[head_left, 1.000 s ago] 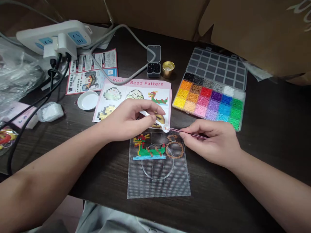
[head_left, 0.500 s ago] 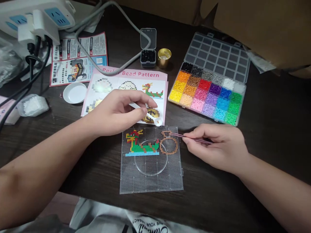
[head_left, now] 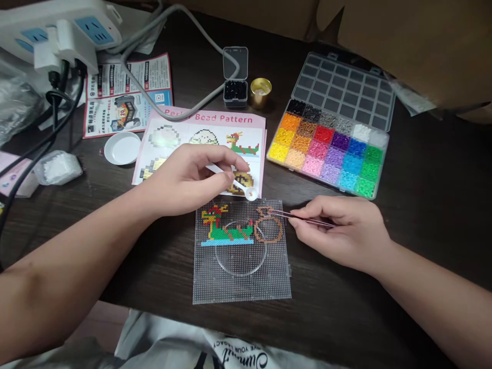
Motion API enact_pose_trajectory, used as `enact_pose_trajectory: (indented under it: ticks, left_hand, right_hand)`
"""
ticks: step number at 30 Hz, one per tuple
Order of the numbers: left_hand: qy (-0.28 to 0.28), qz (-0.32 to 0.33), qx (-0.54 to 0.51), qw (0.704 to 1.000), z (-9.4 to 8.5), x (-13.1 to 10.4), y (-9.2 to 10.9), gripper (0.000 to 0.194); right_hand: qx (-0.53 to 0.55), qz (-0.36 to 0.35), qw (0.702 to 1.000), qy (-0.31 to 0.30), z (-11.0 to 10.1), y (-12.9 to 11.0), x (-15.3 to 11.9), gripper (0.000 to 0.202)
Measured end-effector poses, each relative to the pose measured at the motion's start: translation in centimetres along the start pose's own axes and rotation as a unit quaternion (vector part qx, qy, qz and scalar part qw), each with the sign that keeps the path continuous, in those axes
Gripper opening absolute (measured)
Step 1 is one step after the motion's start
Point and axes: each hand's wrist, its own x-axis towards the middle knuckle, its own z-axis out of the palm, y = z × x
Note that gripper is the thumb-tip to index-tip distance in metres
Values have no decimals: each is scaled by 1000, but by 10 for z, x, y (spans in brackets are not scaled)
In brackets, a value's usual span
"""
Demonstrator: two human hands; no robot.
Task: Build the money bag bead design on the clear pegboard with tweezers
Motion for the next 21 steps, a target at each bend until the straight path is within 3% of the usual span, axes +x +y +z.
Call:
enact_pose_trajectory:
  ticks: [21]
  left_hand:
    - [1,12,5,1000,1,-1,-2,18]
  right_hand:
    - [1,-15,1000,-3,1,-1,1,6]
